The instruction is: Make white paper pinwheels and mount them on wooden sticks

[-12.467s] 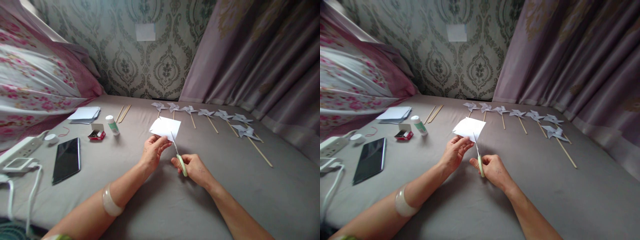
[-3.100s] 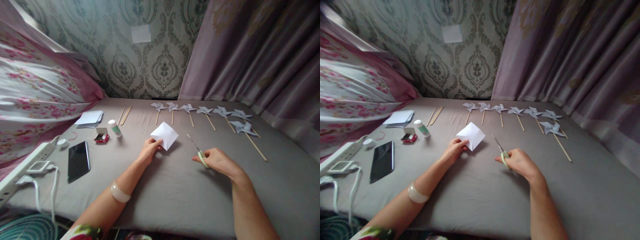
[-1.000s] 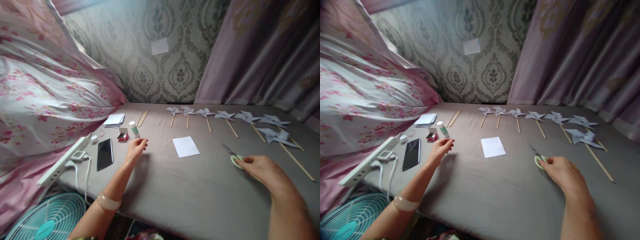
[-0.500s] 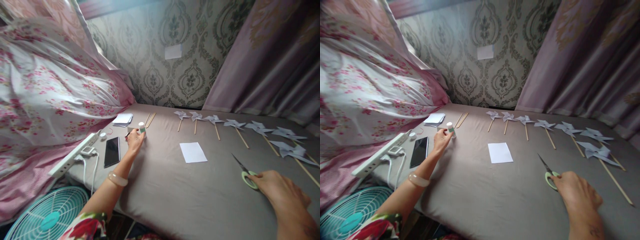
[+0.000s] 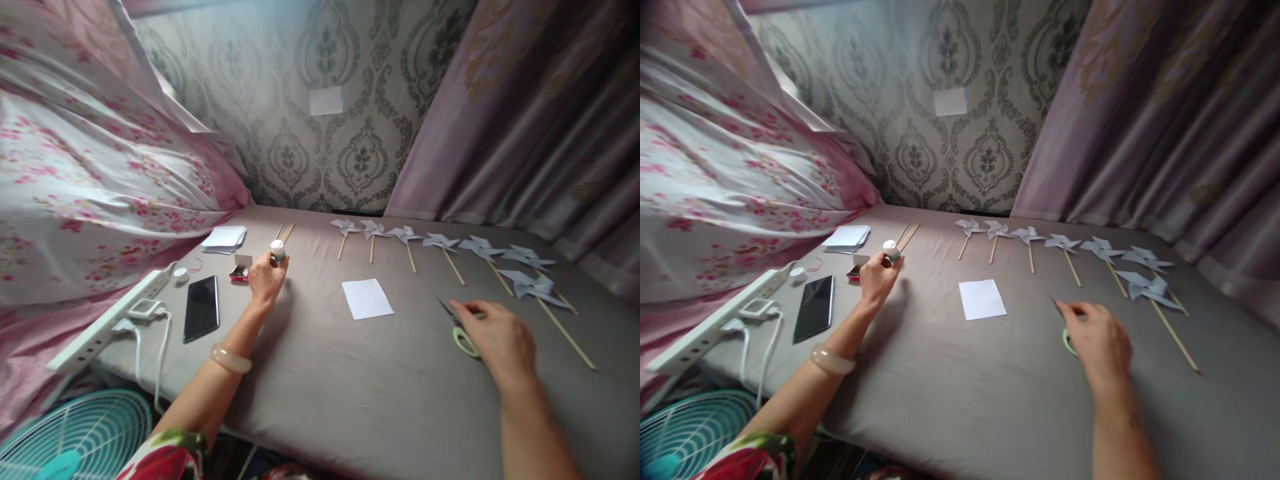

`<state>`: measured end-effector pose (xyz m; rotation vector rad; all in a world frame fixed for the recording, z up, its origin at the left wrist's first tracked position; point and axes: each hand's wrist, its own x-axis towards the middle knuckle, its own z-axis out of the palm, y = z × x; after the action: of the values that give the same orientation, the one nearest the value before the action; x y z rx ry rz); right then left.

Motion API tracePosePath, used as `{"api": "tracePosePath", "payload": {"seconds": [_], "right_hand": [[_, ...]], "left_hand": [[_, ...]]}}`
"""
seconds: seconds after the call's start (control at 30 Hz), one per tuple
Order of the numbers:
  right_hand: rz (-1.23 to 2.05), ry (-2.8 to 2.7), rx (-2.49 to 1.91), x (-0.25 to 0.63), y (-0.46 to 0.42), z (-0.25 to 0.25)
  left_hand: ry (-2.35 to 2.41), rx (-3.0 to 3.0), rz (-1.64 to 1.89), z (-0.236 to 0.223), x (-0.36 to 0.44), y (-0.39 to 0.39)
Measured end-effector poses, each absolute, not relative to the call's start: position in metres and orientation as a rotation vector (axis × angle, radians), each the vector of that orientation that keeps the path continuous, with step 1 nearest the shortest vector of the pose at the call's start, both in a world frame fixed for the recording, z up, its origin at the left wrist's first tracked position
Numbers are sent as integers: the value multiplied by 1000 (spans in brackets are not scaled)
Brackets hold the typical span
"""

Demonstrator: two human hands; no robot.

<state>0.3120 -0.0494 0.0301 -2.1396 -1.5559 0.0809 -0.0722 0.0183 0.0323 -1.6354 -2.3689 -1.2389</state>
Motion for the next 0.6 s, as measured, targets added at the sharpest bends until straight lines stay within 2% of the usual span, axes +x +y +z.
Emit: {"api": "tracePosePath", "payload": {"seconds": [0.13, 0.23, 0.4, 0.5, 0.6], "right_hand": [[487, -1553, -1525, 275, -38, 35], [722, -1599, -1345, 246, -33, 43], [1148, -1443, -1095, 211, -30, 48], [1182, -1295, -1102, 203, -26, 44], [1178, -1256, -1104, 207, -19, 44]], "left_hand": [[-2061, -2187, -1836, 55, -22, 3], [-1973, -2381, -2258, 68, 21, -6], [-2113, -2528, -2759, 67, 65, -15], [-2143, -2438, -2924, 61, 72, -16], [-2224, -2503, -2777, 52, 66, -14]]}}
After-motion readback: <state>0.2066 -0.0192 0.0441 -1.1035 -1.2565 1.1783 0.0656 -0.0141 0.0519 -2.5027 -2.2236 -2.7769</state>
